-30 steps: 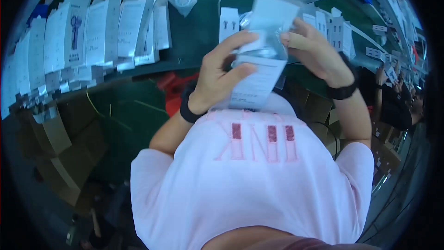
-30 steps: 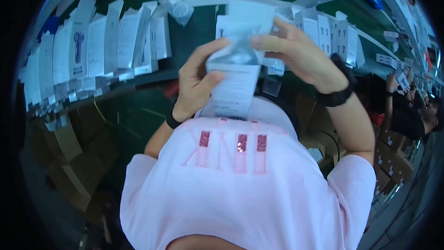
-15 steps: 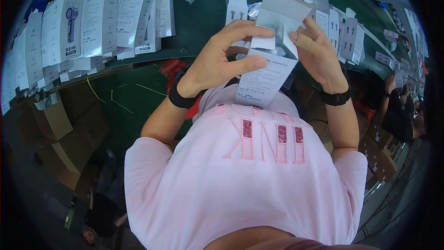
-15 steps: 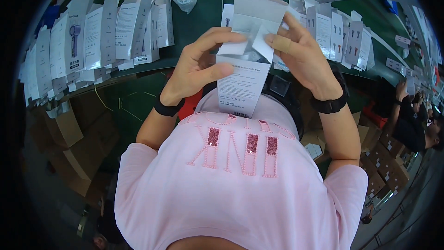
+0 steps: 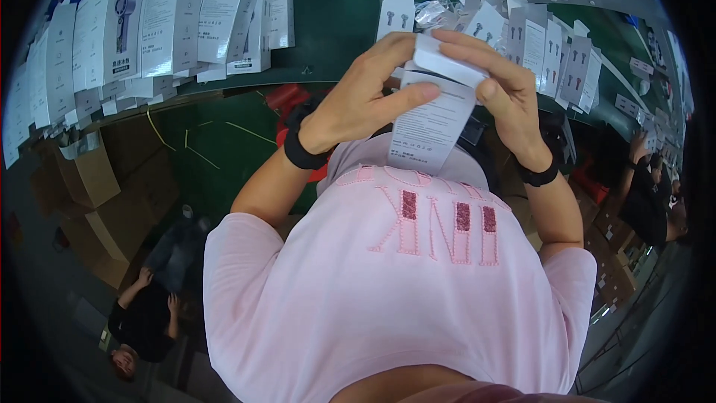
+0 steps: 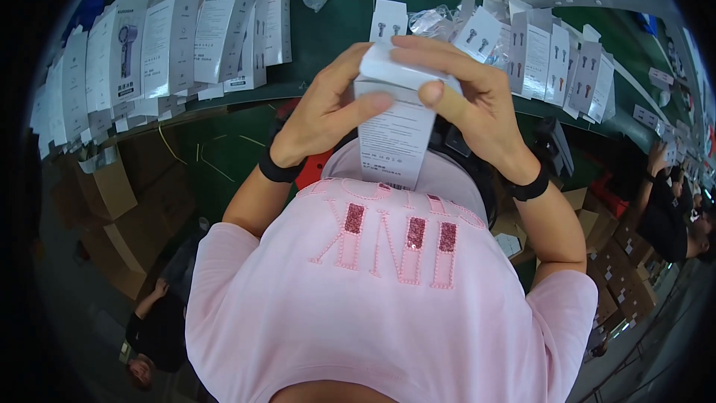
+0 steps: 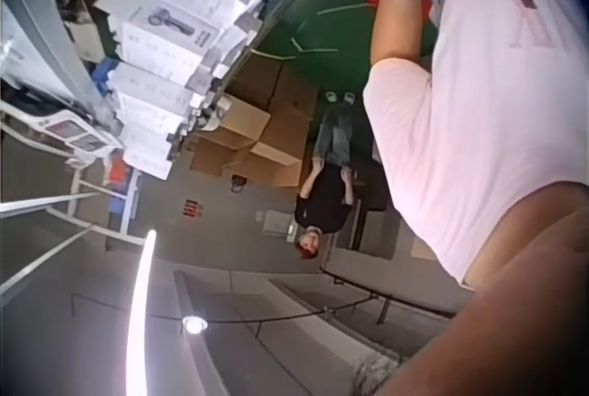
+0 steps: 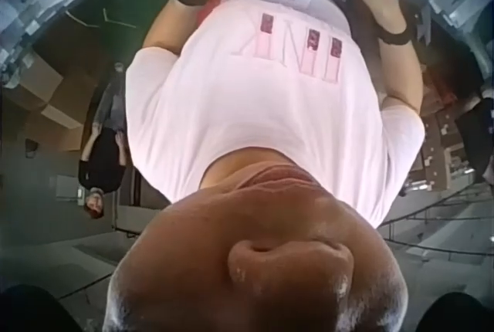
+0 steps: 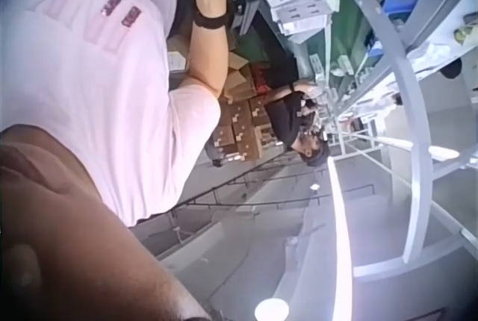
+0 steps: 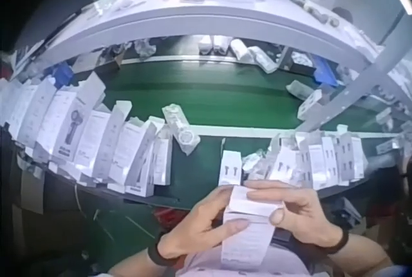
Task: Packaging small electronic devices into white cardboard boxes at a factory assembly line.
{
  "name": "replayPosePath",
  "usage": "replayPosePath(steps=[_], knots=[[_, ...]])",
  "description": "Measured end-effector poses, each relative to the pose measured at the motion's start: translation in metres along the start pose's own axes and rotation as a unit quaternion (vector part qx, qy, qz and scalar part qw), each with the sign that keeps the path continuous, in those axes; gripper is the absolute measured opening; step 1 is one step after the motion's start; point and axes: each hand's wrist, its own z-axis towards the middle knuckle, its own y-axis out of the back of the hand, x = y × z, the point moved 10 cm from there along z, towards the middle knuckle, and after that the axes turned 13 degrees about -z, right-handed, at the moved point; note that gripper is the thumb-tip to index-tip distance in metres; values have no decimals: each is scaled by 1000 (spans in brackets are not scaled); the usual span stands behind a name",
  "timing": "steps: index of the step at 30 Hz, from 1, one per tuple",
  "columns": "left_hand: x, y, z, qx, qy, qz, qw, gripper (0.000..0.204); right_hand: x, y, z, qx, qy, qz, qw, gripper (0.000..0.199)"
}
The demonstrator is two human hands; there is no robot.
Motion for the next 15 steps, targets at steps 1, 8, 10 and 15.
replayPosePath(steps=[1, 8, 10, 15], knots=[[3, -4, -1, -3, 1, 0, 1000, 51, -5, 5, -1, -36, -33, -18, 999, 37], [8, 5, 1, -75, 40, -115, 990, 60, 21, 13, 4, 9, 54, -264, 963, 29], [12, 0, 2, -47, 51, -95, 993, 61, 31, 10, 6, 23, 42, -283, 958, 29], [20, -3, -1, -46, 34, -113, 992, 62, 34, 4, 3, 45, 33, -302, 952, 27]])
